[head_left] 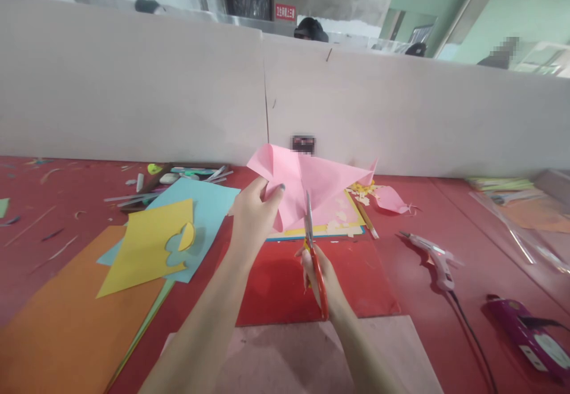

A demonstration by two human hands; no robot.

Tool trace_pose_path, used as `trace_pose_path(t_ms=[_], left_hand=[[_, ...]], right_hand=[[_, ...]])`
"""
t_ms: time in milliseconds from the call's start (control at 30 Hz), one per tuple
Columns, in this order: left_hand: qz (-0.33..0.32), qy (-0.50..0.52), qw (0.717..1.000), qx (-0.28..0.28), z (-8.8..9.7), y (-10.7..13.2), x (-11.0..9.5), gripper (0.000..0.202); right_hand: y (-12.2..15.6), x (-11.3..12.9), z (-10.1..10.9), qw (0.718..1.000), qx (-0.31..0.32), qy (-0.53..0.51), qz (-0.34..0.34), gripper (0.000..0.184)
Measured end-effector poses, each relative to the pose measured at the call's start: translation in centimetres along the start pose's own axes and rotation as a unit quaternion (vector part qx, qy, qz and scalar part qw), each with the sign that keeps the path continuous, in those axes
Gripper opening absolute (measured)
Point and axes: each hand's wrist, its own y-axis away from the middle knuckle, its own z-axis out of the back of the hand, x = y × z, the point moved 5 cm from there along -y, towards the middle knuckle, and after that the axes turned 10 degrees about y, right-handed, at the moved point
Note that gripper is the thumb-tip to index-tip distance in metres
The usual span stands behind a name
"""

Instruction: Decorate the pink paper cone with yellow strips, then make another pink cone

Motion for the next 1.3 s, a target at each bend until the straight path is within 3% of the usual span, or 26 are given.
trace_pose_path(t_ms=[1300], left_hand=[[0.001, 0.001, 1.0, 0.0, 0.04, 0.03, -0.09, 0.025]], right_hand=[[-0.18, -0.55, -0.16, 0.999, 0.003, -0.023, -0.039, 0.044]])
